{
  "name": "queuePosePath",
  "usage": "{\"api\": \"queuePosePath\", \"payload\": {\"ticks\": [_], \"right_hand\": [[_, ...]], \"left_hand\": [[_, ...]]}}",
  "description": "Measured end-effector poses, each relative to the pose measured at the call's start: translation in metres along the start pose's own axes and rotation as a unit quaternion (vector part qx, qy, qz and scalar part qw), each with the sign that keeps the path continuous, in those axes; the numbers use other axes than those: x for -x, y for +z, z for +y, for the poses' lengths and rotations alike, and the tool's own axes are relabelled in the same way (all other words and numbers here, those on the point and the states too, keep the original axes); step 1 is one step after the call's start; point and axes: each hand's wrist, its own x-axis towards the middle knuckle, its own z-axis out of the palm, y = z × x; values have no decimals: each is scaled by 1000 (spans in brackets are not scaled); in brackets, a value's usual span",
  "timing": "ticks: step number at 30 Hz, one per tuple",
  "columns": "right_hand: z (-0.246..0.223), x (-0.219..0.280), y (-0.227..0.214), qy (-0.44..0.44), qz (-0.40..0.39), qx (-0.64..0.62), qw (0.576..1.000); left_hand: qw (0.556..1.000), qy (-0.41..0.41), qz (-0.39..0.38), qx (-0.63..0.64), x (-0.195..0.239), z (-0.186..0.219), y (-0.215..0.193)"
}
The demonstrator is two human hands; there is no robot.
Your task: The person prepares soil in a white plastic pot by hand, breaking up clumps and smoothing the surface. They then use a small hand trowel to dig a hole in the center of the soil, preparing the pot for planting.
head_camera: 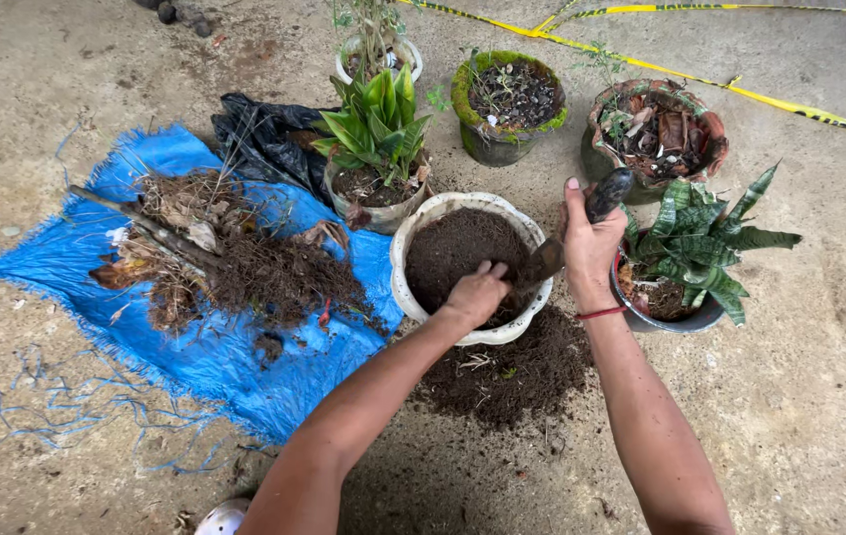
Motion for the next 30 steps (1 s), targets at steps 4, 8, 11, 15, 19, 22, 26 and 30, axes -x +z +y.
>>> {"api": "queuePosePath", "payload": {"ticks": [4,8,11,15,19,22,26,30], "right_hand": [[-9,-7,-15,-19,-15,-66,998],[-23,-7,-12,1,-2,-149,989],[-28,-10,2,25,-14,-200,979],[-33,-6,16,16,-33,-195,980],[-42,-15,13,-30,-23,-182,983],[-50,-30,1,4,-26,-138,990],[-33,-35,2,-15,-22,-85,996],[-22,-27,8,18,-29,-94,995]], "left_hand": [[929,-152,-69,331,-5,-24,-21],[905,-198,-42,374,10,-52,-96],[869,-227,-28,439,11,-46,-118],[749,-265,-30,606,10,-26,-112],[752,-352,-82,551,10,-48,-86],[862,-245,30,444,7,-71,-61],[898,-206,-34,388,-34,-64,-56],[980,-96,-40,167,-74,-54,-43]]}}
